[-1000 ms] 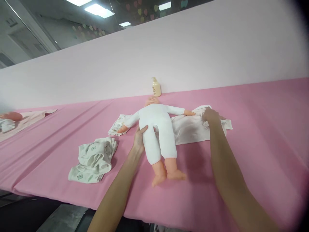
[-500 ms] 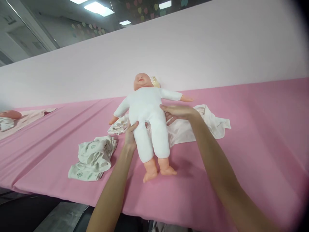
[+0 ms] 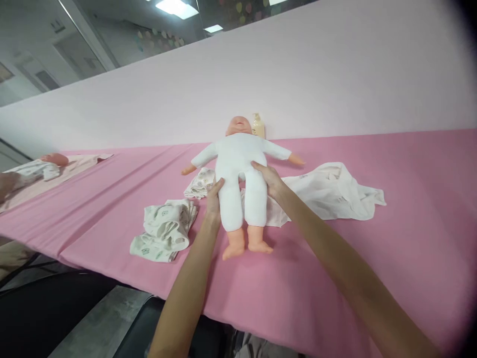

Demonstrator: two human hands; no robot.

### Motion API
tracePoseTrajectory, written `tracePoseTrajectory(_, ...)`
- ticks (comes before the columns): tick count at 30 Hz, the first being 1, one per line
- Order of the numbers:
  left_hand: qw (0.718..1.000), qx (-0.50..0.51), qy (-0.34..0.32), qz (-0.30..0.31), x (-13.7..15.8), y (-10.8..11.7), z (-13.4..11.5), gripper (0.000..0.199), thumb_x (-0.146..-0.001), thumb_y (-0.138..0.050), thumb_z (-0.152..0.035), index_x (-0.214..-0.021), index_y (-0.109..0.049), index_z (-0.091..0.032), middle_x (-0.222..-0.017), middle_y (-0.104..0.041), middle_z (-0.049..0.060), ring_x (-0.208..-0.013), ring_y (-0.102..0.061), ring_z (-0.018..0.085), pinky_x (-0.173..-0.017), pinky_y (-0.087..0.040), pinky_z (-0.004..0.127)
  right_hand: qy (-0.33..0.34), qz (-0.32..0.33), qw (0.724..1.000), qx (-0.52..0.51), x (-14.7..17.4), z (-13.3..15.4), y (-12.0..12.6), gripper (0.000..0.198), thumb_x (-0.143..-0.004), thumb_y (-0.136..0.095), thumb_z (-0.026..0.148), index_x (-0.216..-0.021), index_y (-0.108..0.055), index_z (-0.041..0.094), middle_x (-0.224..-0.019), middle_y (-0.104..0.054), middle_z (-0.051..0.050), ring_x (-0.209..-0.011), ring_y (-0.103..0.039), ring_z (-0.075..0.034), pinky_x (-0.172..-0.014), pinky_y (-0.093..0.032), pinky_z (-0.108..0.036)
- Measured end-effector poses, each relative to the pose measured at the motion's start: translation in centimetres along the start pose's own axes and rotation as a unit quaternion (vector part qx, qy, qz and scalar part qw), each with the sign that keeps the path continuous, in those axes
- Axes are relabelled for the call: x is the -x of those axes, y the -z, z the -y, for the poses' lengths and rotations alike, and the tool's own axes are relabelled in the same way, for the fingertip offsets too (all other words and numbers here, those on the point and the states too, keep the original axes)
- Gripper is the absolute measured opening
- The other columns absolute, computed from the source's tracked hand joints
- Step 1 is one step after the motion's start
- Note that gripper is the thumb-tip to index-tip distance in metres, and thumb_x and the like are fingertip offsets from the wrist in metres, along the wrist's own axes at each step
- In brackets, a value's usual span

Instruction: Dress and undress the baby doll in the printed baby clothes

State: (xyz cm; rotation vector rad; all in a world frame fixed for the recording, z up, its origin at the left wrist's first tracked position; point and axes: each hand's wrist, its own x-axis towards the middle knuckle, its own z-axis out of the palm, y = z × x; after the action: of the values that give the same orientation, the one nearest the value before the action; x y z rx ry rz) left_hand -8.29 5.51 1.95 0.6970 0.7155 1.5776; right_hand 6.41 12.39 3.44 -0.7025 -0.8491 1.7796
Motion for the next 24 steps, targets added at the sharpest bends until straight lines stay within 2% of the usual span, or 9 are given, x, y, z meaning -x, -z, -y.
tracePoseTrajectory(6, 0.994, -0.094, -0.058, 0.007, -0.9, 1.8, 0.3, 0.046, -0.075, -0.068, -0.028, -0.12, -0.059, -0.02, -0.116, -0.067, 0.005, -0.101, -0.066, 0.024, -0.09, -0.053, 0.036, 0.025, -0.082, 0.996, -0.019, -2.7, -1.6, 0.8, 0.02, -0.077, -0.072, 0.022, -0.095, -0.064, 0.016, -0.084, -0.072, -0.007, -0.077, -0.065, -0.02, -0.072, -0.056, -0.033)
tracePoseTrajectory(11, 0.987, -0.131, -0.094, -0.014, -0.9, 3.0, 0.5, 0.049, -0.078, -0.063, -0.029, -0.126, -0.057, -0.025, -0.137, -0.055, 0.002, -0.123, -0.053, 0.026, -0.105, -0.043, 0.038, -0.015, -0.074, 0.997, -0.024, -5.3, -2.5, 1.1, 0.023, -0.08, -0.069, 0.026, -0.098, -0.062, 0.013, -0.079, -0.07, -0.006, -0.071, -0.064, -0.018, -0.07, -0.056, -0.031)
tracePoseTrajectory(16, 0.981, -0.158, -0.107, -0.018, -1.7, 4.2, 0.5, 0.05, -0.079, -0.06, -0.028, -0.129, -0.056, -0.024, -0.145, -0.046, 0.0, -0.138, -0.036, 0.025, -0.117, -0.026, 0.039, -0.035, -0.093, 0.994, -0.036, -7.4, -3.1, 1.2, 0.02, -0.084, -0.065, 0.029, -0.097, -0.061, 0.013, -0.075, -0.07, -0.005, -0.069, -0.064, -0.016, -0.068, -0.057, -0.028)
tracePoseTrajectory(20, 0.982, -0.164, -0.087, -0.018, -2.0, 4.7, 0.4, 0.049, -0.079, -0.06, -0.029, -0.128, -0.058, -0.024, -0.144, -0.047, 0.001, -0.14, -0.031, 0.027, -0.118, -0.021, 0.042, -0.028, -0.113, 0.992, -0.039, -8.8, -3.6, 1.2, 0.016, -0.085, -0.064, 0.025, -0.096, -0.061, 0.014, -0.072, -0.069, -0.001, -0.064, -0.065, -0.014, -0.066, -0.058, -0.026)
tracePoseTrajectory(24, 0.99, -0.126, -0.054, -0.036, -1.8, 4.5, 0.5, 0.049, -0.078, -0.062, -0.028, -0.126, -0.058, -0.029, -0.135, -0.055, -0.001, -0.134, -0.041, 0.027, -0.118, -0.025, 0.044, -0.047, -0.103, 0.993, -0.044, -9.6, -4.0, 1.4, 0.012, -0.087, -0.061, 0.025, -0.093, -0.062, 0.015, -0.069, -0.069, -0.001, -0.061, -0.065, -0.014, -0.066, -0.059, -0.027)
